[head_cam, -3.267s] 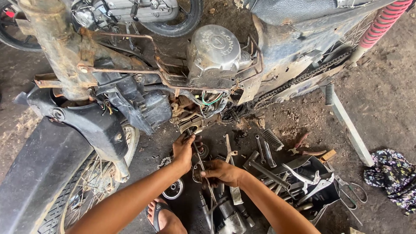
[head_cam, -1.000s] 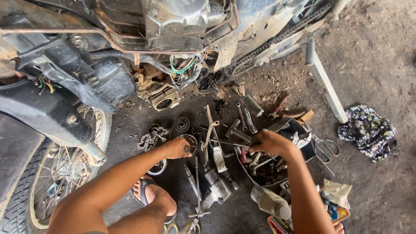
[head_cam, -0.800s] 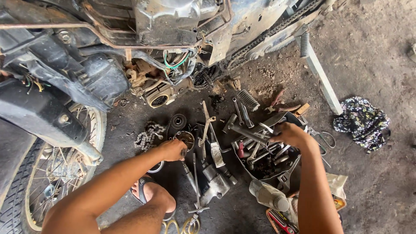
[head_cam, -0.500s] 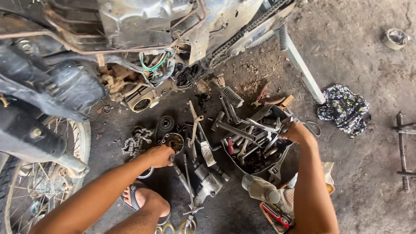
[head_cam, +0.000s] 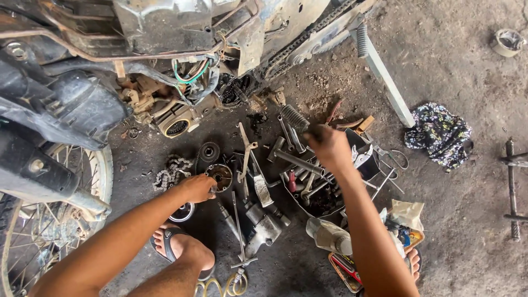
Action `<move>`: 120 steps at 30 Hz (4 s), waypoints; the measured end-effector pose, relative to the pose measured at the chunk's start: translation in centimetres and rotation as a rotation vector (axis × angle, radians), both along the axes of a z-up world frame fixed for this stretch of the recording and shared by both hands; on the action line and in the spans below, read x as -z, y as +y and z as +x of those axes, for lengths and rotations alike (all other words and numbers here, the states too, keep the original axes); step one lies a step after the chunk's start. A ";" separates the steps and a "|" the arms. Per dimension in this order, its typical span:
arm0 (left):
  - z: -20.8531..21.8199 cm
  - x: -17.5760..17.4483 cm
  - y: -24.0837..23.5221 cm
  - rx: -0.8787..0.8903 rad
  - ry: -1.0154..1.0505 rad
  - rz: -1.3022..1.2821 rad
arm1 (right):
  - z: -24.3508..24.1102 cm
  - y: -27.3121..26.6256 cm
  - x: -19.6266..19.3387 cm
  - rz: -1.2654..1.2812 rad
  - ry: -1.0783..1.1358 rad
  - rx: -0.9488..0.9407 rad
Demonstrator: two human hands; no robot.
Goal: The person sits on the ground and uses a wrench to loosen and remove a bolt from the motorcycle engine. They then use pliers to pull out a chain from the engine casing and place it on the floor.
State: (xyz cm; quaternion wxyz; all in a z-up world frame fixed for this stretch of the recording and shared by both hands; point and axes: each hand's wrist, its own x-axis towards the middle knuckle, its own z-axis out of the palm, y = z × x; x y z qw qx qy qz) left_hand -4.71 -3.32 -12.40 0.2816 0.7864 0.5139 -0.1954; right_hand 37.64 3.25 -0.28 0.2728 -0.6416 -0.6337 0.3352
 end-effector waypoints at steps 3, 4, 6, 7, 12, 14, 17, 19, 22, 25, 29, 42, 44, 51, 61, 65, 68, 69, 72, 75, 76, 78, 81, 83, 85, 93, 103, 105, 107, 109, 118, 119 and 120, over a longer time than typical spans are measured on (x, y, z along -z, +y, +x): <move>0.2 -1.1 0.2 0.006 0.109 -0.052 | -5.6 -1.0 -1.2 -0.169 -0.046 -0.254; 0.8 -2.4 0.2 -0.001 0.109 -0.052 | -7.2 -1.4 1.1 -0.168 -0.046 -0.261; 1.9 -5.3 0.4 -0.040 0.212 -0.162 | -10.5 -2.1 5.6 -0.555 -0.208 -0.394; 1.8 -5.1 0.4 -0.046 0.213 -0.159 | -11.0 -3.0 10.2 -0.551 -0.208 -0.400; 0.5 -3.7 -0.2 -0.018 0.153 -0.108 | -12.8 -7.1 30.2 -0.042 -0.750 -0.594; 0.4 -3.7 -0.3 -0.026 0.165 -0.121 | -12.9 -7.6 28.9 0.155 -0.729 -0.513; 0.7 -4.4 -0.5 -0.047 0.163 -0.142 | -12.9 -7.8 27.6 0.174 -0.727 -0.526; 0.6 -4.9 -0.4 -0.064 0.157 -0.145 | -13.3 -7.5 26.2 0.005 -0.744 -0.621; 0.6 -4.8 -0.6 -0.072 0.126 -0.140 | -13.3 -7.4 24.2 -0.120 -0.815 -0.644; 0.5 -4.7 -1.0 -0.095 0.126 -0.140 | -12.8 -7.0 27.3 -0.100 -0.859 -0.750; -0.8 -2.7 -1.4 -0.055 0.089 -0.097 | -12.8 -6.5 32.8 0.006 -0.764 -0.675; 4.0 -4.8 -0.2 -0.055 -0.123 0.036 | -8.3 0.6 5.1 -0.315 0.218 -0.527; 6.4 -6.7 0.0 -0.070 -0.301 0.127 | -7.5 -0.1 4.1 -0.281 0.500 -0.490; 14.1 -8.2 -1.4 -0.292 -1.033 -0.346 | -5.5 -2.3 -2.8 -0.247 1.391 -0.162; 20.3 -21.7 -1.3 -0.195 -0.656 0.166 | -3.3 -4.1 -13.8 -0.165 1.498 0.519; 21.0 -21.3 -2.8 -0.093 -0.877 0.111 | 2.5 -2.9 -9.2 0.144 1.640 0.379; 22.0 -23.6 -3.1 -0.037 -0.729 0.261 | 4.5 -2.3 -7.8 0.061 1.751 0.402; 22.3 -24.3 -3.2 0.013 -0.635 0.358 | 4.8 -1.9 -7.5 0.051 1.763 0.409; 22.9 -27.2 -3.0 0.065 -0.468 0.396 | 5.6 -2.1 -8.2 0.050 1.840 0.436; 22.9 -27.6 -3.2 0.041 -0.489 0.332 | 5.8 -2.8 -9.1 0.075 1.872 0.443; 22.7 -27.4 -3.5 0.034 -0.489 0.331 | 5.7 -3.2 -9.5 0.067 1.870 0.441; 22.1 -27.0 -3.8 0.233 -0.510 0.716 | 5.5 -3.7 -10.1 0.123 1.773 0.456; 22.3 -27.2 -3.5 0.063 -0.498 0.378 | 5.5 -4.0 -9.5 0.175 1.850 0.433; 22.3 -27.2 -4.1 0.097 -0.502 0.429 | 5.2 -3.8 -9.4 0.157 1.832 0.465; 22.2 -27.2 -4.5 0.113 -0.503 0.485 | 4.9 -3.7 -9.6 0.123 1.811 0.482; 21.5 -25.1 -4.2 0.243 -0.477 0.519 | 4.8 -3.8 -10.4 0.120 1.762 0.425; 16.0 -20.0 -4.5 0.372 -0.634 0.632 | 12.8 -4.1 -11.6 0.114 2.023 0.448; 13.1 -17.5 -4.6 0.218 -0.724 0.636 | 18.0 -4.0 -9.6 0.313 2.224 0.159; 13.8 -18.8 -3.1 0.001 -0.588 0.397 | 19.1 -5.5 -9.0 0.587 1.881 0.384; 14.6 -19.6 -1.7 -0.249 -0.434 0.181 | 15.0 -4.9 -12.1 0.780 1.512 0.532; 14.6 -20.1 1.0 -0.716 -1.297 -0.253 | -5.9 -6.8 -6.5 -0.070 0.894 0.081; 14.8 -20.7 1.0 -0.859 -1.253 -0.233 | -6.7 -6.9 -5.9 -0.070 0.870 -0.011; 15.1 -21.2 1.0 -0.997 -1.206 -0.219 | -7.4 -7.2 -5.2 -0.068 0.842 -0.095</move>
